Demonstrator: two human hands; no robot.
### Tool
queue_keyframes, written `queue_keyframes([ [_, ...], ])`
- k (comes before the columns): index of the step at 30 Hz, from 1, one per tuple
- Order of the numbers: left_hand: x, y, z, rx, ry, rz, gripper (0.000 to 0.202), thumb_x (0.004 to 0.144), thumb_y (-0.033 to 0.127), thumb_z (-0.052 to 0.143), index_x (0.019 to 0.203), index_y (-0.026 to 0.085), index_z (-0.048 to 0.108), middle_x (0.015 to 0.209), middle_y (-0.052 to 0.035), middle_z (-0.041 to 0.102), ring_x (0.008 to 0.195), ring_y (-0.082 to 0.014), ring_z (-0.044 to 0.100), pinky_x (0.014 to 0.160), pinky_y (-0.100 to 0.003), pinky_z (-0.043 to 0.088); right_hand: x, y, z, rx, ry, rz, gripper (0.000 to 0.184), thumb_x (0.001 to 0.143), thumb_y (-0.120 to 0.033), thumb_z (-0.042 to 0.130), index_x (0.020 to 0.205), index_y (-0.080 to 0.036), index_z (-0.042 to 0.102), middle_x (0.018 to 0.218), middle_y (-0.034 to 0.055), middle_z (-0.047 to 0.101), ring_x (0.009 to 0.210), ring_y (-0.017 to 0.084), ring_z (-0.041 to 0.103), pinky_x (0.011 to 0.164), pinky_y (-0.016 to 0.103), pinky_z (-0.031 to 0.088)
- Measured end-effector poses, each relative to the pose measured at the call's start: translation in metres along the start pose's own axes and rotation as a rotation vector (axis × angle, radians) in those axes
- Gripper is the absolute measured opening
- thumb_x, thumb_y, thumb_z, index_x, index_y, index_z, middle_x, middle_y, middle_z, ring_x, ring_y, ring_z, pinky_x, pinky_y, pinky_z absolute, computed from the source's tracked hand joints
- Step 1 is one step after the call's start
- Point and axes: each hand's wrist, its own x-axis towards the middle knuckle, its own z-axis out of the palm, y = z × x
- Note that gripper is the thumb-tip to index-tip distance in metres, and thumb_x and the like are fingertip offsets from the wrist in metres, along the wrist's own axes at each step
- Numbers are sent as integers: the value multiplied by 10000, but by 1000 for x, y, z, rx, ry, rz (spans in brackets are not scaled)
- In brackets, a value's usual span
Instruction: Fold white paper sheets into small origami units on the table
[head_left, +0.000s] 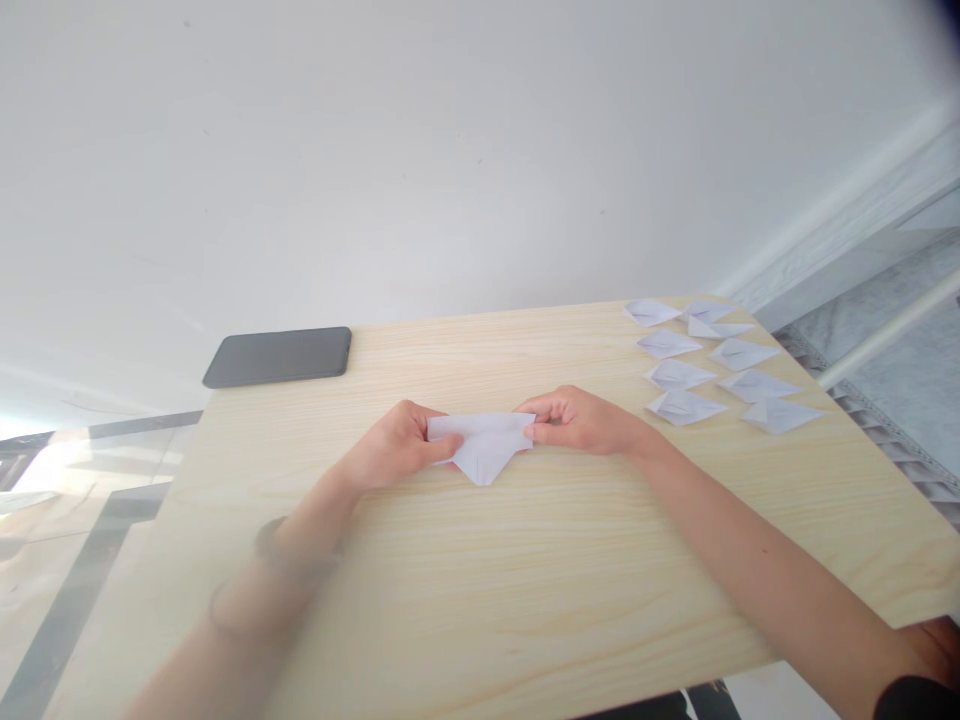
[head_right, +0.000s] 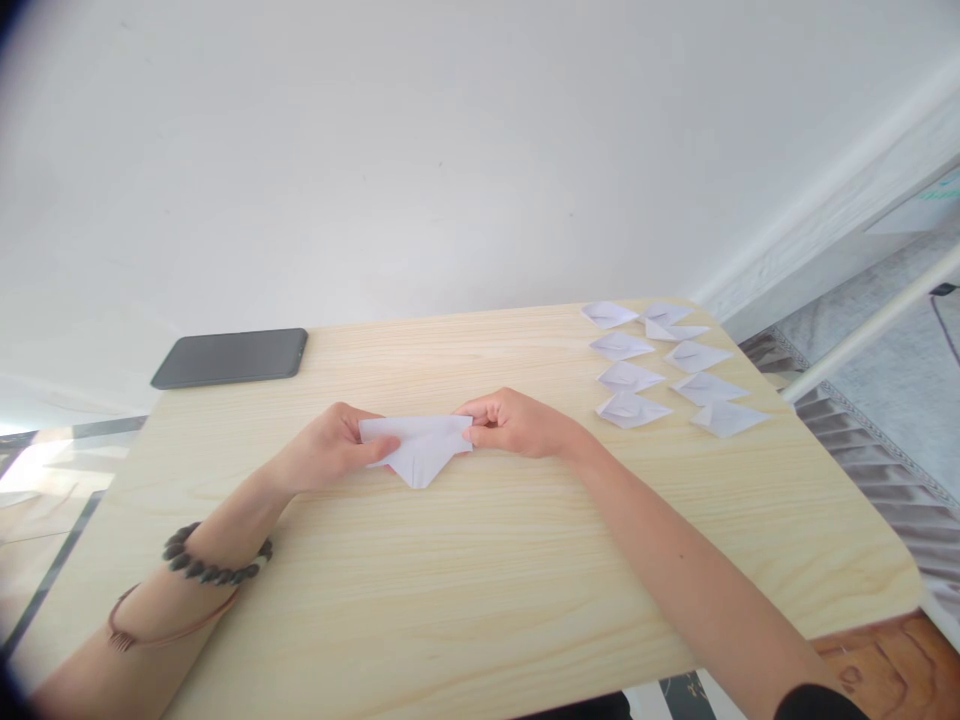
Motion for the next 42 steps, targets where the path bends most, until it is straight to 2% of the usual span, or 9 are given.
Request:
queue_keyframes([
  [4, 0, -3, -9, -103, -125, 73, 237, 797, 305, 526, 793, 156, 709, 830, -51, 704, 785, -182, 629, 761, -289, 474, 0, 1, -3, 141, -41, -32, 288, 815, -256, 497, 1057, -143, 604, 923, 44, 652, 851, 137, 580, 773, 260, 434],
  [7, -1, -3, -13, -108, -190, 98, 252, 820, 302, 509, 799, 156, 713, 860, -59, 705, 823, -185, 630, 807, -293, 464, -1, 0, -5, 171, -58, -33, 312, 809, -242, 508, 1095, -148, 591, 979, 52, 654, 908, 147, 591, 827, 282, 435],
  [10, -1, -3, -16, -113, -195, 90, 257, 826, 310, 504, 826, 159, 712, 888, -60, 704, 848, -193, 632, 822, -300, 463, -1, 2, -7, 192, -72, -45, 338, 805, -224, 512, 1130, -152, 570, 1014, 57, 652, 937, 150, 594, 860, 300, 430],
  [16, 1, -6, -8, -96, -55, 85, 237, 805, 318, 525, 806, 158, 700, 872, -47, 704, 850, -204, 637, 821, -314, 472, 1, 5, -4, 301, -27, -86, 452, 754, -196, 553, 1203, -176, 501, 1033, 57, 648, 938, 162, 600, 835, 316, 446],
  [19, 2, -4, 4, -148, 67, 45, 243, 769, 344, 573, 906, 168, 667, 834, -37, 702, 770, -189, 648, 717, -288, 502, 3, 2, 5, 237, 67, -60, 327, 752, -283, 584, 1059, -170, 586, 1014, 59, 647, 880, 165, 608, 744, 283, 471],
  [22, 3, 2, 15, -160, 164, 54, 242, 747, 359, 602, 869, 157, 652, 810, -41, 695, 716, -167, 642, 660, -254, 501, 6, -3, 16, 98, 202, -36, 256, 735, -349, 614, 905, -158, 635, 865, 48, 665, 761, 148, 603, 644, 245, 461],
  [24, 3, 5, 19, -143, 210, 58, 245, 739, 372, 610, 845, 153, 644, 816, -44, 690, 709, -165, 638, 650, -251, 498, 7, -4, 20, 57, 252, -23, 261, 727, -373, 619, 875, -159, 645, 818, 41, 662, 715, 140, 593, 600, 232, 449],
  [34, 4, 4, 26, 13, 261, 14, 321, 708, 455, 611, 810, 152, 635, 767, -38, 667, 703, -176, 606, 569, -239, 446, 7, -9, 23, 31, 269, 27, 234, 724, -366, 607, 862, -180, 642, 794, 25, 651, 660, 126, 565, 539, 222, 426],
  [42, 3, 2, 25, 178, 296, -39, 368, 697, 487, 580, 701, 129, 666, 556, 7, 580, 455, -93, 443, 399, -200, 264, 9, -7, 31, -21, 341, 1, 186, 748, -302, 576, 884, -185, 624, 816, 18, 643, 710, 135, 574, 602, 240, 432],
])
